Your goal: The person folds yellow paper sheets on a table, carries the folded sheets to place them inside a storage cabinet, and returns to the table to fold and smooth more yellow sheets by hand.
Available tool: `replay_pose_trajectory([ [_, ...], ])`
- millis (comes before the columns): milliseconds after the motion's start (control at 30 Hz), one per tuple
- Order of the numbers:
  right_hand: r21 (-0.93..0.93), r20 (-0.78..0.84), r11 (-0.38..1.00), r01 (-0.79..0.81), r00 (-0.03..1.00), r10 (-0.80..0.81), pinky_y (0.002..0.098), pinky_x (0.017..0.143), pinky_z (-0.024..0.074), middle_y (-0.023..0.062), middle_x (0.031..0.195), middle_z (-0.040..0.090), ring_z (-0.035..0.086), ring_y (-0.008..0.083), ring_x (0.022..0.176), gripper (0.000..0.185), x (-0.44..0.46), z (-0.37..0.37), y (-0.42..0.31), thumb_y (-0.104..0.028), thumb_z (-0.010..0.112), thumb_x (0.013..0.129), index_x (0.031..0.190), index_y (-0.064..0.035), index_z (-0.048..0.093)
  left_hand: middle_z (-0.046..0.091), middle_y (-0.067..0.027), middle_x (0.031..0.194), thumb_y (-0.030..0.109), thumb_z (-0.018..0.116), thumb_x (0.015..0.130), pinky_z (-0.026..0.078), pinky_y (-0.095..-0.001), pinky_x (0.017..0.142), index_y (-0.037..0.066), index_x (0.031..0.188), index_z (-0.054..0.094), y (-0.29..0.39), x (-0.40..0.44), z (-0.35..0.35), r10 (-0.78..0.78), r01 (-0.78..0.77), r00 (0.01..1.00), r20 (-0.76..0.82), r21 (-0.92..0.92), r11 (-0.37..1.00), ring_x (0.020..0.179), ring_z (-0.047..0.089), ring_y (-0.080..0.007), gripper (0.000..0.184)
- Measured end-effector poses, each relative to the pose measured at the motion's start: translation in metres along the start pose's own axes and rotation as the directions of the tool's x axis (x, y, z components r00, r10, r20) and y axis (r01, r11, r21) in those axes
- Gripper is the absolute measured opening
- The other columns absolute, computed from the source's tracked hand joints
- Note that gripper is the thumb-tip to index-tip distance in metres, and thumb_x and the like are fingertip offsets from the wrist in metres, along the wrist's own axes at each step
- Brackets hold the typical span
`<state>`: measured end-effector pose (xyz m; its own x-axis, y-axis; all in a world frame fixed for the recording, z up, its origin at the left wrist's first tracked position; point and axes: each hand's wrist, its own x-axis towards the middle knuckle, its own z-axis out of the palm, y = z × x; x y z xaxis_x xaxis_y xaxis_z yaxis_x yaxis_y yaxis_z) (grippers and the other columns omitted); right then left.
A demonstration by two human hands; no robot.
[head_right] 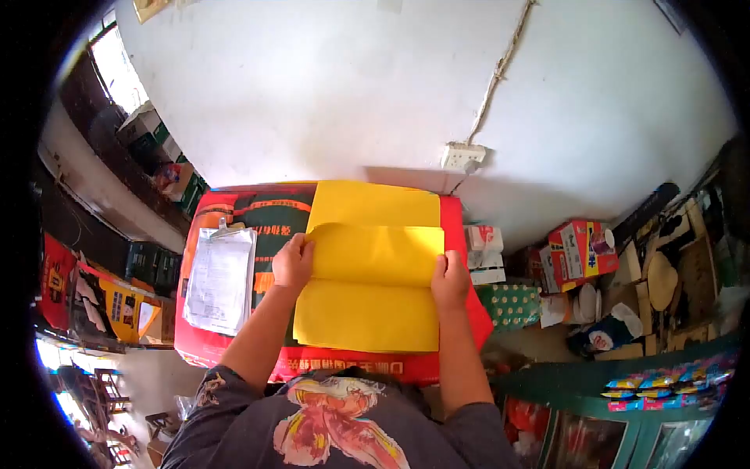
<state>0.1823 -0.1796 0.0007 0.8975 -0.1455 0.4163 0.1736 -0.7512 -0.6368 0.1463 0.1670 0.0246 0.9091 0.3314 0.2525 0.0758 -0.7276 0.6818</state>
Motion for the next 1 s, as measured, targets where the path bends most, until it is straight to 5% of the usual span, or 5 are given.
replay_pose_trajectory([
  [300, -0.126, -0.008, 0.991, 0.049, 0.999, -0.051, 0.0547, 0.072, 0.0470, 0.0201, 0.083, 0.065, 0.062, 0.0431, 0.083, 0.017, -0.010, 0.006, 0.009, -0.019, 0.060, 0.096, 0.092, -0.0024, 0.060, 0.069, -0.0108, 0.095, 0.022, 0.063, 0.096, 0.053, -0.0474, 0.068, 0.010, 0.095, 0.064, -0.010, 0.008, 0.016, 0.131, -0.116, 0.981, -0.141, 0.110, 0.987, 0.079, 0.067, -0.0376, 0.012],
  [700, -0.247, 0.011, 0.967, 0.057, 0.998, -0.056, 0.0541, 0.068, 0.0459, 0.0163, 0.077, 0.068, 0.065, 0.0405, 0.074, 0.015, 0.000, 0.018, 0.010, -0.022, 0.064, 0.094, 0.091, -0.0075, 0.062, 0.070, -0.0102, 0.090, 0.019, 0.062, 0.095, 0.053, -0.0450, 0.065, 0.010, 0.095, 0.061, -0.016, 0.010, 0.019, 0.009, 0.001, 0.991, -0.134, 0.073, 0.997, 0.079, 0.068, -0.0361, 0.009],
  [800, -0.256, 0.016, 0.963, 0.085, 0.996, -0.083, 0.0551, 0.066, 0.0458, 0.0166, 0.075, 0.067, 0.065, 0.0409, 0.072, 0.015, 0.001, 0.021, 0.013, -0.022, 0.065, 0.093, 0.091, -0.0069, 0.062, 0.071, -0.0097, 0.105, 0.015, 0.062, 0.093, 0.053, -0.0456, 0.077, 0.012, 0.106, 0.064, 0.000, 0.015, 0.012, -0.225, 0.224, 0.974, 0.002, 0.111, 0.968, 0.092, 0.068, -0.0333, 0.013],
  [867, -0.262, 0.037, 0.963, 0.068, 0.997, -0.061, 0.0551, 0.067, 0.0458, 0.0168, 0.076, 0.067, 0.065, 0.0409, 0.073, 0.015, 0.001, 0.020, 0.014, -0.021, 0.065, 0.093, 0.091, -0.0065, 0.061, 0.067, -0.0095, 0.128, 0.009, 0.060, 0.090, 0.046, -0.0517, 0.101, 0.016, 0.121, 0.067, 0.007, 0.020, 0.013, 0.276, -0.218, 0.938, -0.209, 0.262, 0.940, 0.118, 0.062, -0.0318, 0.032],
  [1000, -0.262, 0.027, 0.963, 0.059, 0.998, -0.054, 0.0542, 0.065, 0.0481, 0.0194, 0.078, 0.067, 0.065, 0.0450, 0.076, 0.020, 0.001, 0.018, 0.005, -0.023, 0.065, 0.095, 0.088, -0.0058, 0.060, 0.031, -0.0050, 0.168, 0.025, 0.050, 0.100, 0.011, -0.0622, 0.125, 0.019, 0.155, 0.046, 0.086, 0.004, 0.029, 0.333, -0.646, 0.701, 0.631, 0.364, 0.671, 0.157, 0.023, -0.0250, 0.055],
])
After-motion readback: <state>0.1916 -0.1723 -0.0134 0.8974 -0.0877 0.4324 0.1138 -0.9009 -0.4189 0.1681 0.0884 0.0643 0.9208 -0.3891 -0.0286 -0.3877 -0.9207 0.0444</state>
